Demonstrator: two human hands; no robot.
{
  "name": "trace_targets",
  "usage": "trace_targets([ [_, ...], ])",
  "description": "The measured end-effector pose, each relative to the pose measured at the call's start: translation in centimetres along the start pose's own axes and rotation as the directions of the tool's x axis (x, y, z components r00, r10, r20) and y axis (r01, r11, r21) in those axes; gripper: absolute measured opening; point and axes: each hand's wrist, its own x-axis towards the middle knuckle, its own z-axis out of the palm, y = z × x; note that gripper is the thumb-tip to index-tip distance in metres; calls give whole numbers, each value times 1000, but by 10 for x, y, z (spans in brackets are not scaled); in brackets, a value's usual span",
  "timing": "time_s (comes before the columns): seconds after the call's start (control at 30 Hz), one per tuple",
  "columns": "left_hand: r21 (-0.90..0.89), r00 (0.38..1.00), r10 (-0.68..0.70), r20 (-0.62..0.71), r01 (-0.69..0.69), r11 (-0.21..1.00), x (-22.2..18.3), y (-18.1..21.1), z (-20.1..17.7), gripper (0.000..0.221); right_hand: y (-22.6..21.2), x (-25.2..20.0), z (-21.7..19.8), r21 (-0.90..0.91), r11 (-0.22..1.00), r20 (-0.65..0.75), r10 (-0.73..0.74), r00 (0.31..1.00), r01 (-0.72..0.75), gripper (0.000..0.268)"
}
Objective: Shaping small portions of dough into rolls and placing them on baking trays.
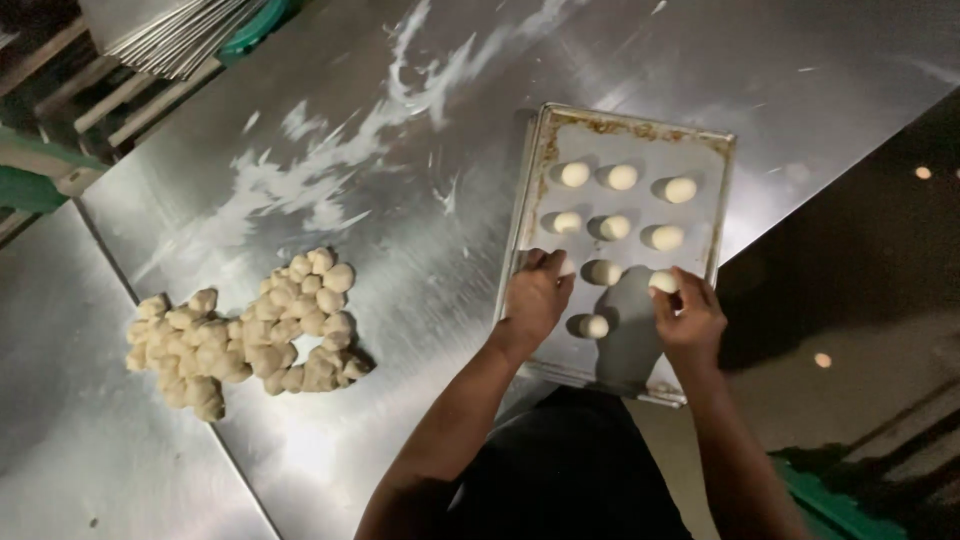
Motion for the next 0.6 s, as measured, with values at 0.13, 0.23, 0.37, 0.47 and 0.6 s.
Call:
trace_targets([
  [0.13,125,997,-17,79,7,992,17,-7,28,27,18,12,7,-106,992,43,-65,997,69,34],
  [0.23,172,990,-89,113,69,983,10,-1,33,29,17,13,0,-76,996,99,-43,994,51,33],
  [0.37,218,985,-149,87,127,968,14,3,23,41,18,22,1,-120,988,164,-77,983,98,32],
  [0.47,162,984,-175,23,169,972,10,6,-9,57,29,19,-6,-56,997,210,-41,977,54,40],
  [0.6,181,945,-305,-116,322,929,-22,-38,-62,47,23,25,-30,-96,994,259,76,963,-52,51],
])
